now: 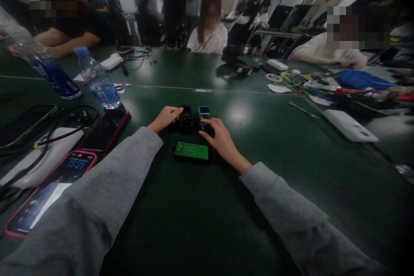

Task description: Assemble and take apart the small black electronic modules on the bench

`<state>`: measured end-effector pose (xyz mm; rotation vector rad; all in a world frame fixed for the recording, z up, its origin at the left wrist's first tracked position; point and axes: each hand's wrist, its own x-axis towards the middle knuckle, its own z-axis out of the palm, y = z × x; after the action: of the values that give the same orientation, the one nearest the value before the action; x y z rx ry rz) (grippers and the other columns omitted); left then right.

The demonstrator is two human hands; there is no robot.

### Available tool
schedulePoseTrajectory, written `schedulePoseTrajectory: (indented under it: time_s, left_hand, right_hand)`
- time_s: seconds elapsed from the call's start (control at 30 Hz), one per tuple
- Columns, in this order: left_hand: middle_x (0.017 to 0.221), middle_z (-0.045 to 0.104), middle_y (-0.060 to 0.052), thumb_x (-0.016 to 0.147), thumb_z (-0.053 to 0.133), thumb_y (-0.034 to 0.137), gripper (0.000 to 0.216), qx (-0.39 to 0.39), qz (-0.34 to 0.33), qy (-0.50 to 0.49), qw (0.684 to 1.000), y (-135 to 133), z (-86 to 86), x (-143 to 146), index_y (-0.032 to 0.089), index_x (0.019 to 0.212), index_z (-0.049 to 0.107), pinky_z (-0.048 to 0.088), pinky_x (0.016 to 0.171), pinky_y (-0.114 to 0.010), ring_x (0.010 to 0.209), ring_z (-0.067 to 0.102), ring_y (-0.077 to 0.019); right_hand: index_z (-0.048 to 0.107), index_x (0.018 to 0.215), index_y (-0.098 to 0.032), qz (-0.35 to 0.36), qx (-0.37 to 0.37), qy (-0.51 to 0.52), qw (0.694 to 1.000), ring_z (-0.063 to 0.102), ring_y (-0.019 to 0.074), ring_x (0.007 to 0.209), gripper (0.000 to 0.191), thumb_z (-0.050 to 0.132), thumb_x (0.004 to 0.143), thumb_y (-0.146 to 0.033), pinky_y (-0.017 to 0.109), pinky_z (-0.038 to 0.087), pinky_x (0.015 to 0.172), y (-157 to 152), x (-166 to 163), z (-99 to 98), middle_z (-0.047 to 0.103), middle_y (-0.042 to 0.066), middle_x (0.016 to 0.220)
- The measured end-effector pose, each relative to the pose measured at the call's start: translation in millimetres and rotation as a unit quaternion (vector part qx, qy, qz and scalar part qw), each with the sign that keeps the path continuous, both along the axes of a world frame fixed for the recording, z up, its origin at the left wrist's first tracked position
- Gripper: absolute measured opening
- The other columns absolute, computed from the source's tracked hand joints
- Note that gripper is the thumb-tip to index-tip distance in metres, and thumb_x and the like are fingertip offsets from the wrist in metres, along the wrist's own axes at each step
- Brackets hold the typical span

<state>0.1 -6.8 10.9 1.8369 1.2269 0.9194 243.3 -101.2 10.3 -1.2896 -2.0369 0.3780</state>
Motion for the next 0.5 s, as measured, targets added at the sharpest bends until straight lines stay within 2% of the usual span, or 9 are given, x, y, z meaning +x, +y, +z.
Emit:
schedulePoseTrajectory:
  time_s: [0.5]
  left_hand:
    - [0.049,0.049,0.001,0.091,0.051,0.041,0.044,-0.005,0.002,-0.003,1.000,-0.6,0.7,1.0,0.019,0.054,0.050,0.035,0.053,-0.026,0.046,0.046,-0.0110]
  right_hand:
    - [0.057,0.124,-0.020,0.003,0.056,0.024,0.998,0.053,0.0289,0.118,0.035,0.059,0.089,-0.025,0.050,0.049,0.102,3.4,1.7,-6.1,0.047,0.014,0.126]
